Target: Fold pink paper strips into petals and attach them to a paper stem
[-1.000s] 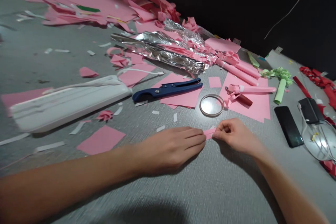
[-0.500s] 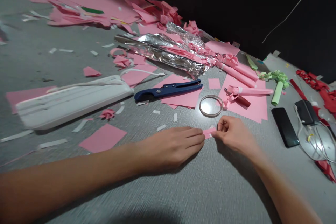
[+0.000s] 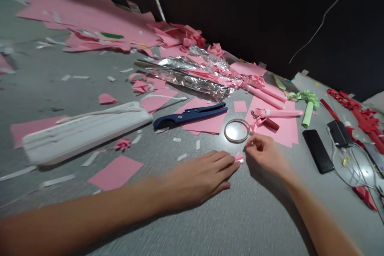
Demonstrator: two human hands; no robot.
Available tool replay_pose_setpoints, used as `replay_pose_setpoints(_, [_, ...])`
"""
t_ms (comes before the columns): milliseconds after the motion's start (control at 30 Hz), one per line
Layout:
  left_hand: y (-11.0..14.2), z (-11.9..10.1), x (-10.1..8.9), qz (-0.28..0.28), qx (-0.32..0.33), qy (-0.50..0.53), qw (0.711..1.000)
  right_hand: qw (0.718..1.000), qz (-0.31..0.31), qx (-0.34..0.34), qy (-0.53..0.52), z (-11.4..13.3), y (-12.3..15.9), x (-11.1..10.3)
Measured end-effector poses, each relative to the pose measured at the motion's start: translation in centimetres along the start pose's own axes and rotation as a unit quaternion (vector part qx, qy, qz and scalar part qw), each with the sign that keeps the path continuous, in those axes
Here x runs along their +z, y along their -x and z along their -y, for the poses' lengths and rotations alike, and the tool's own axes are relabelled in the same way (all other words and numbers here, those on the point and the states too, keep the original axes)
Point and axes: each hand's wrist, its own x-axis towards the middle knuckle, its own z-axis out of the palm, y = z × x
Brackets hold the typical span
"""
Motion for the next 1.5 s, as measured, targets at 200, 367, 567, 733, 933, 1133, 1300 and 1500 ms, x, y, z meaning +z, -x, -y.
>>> replay_pose_setpoints(200, [0.3, 0.1, -0.4, -0.035, 0.007, 0.044, 0.998, 0.917, -0.262, -0.19, 0.233, -2.5, -1.3, -1.2])
replay_pose_setpoints(367, [0.6, 0.1, -0.3, -0.078, 0.016, 0.146, 0.986, 0.882, -0.245, -0.255, 0.31, -3.8, -2.1, -1.2])
replay_pose_setpoints(567, [-3.3, 2.3, -3.5, -0.139, -0.107, 0.208, 0.962, 0.882, -0.323, -0.245, 0.239, -3.1, -3.5, -2.7])
replay_pose_setpoints(733, [-10.6, 6.0, -4.2, -0.039, -0.221, 0.028, 0.974, 0.856, -0.345, -0.273, 0.273, -4.0, -5.3, -4.2])
replay_pose_setpoints(933, [-14.0, 7.4, -2.0, 0.005, -0.252, -0.042, 0.967, 0.851, -0.375, -0.279, 0.241, -6.0, -5.5, -3.2])
replay_pose_setpoints(1133, [-14.5, 7.6, -2.1, 0.05, -0.218, -0.084, 0.971, 0.854, -0.381, -0.283, 0.214, -6.0, -6.0, -3.0])
replay_pose_setpoints(1300, [-14.3, 8.4, -2.4, 0.067, -0.158, -0.099, 0.98, 0.854, -0.387, -0.285, 0.198, -5.9, -6.0, -2.8])
replay_pose_setpoints(1500, [-13.6, 9.0, -2.4, 0.072, -0.148, -0.078, 0.983, 0.85, -0.393, -0.3, 0.182, -5.9, -6.0, -2.6])
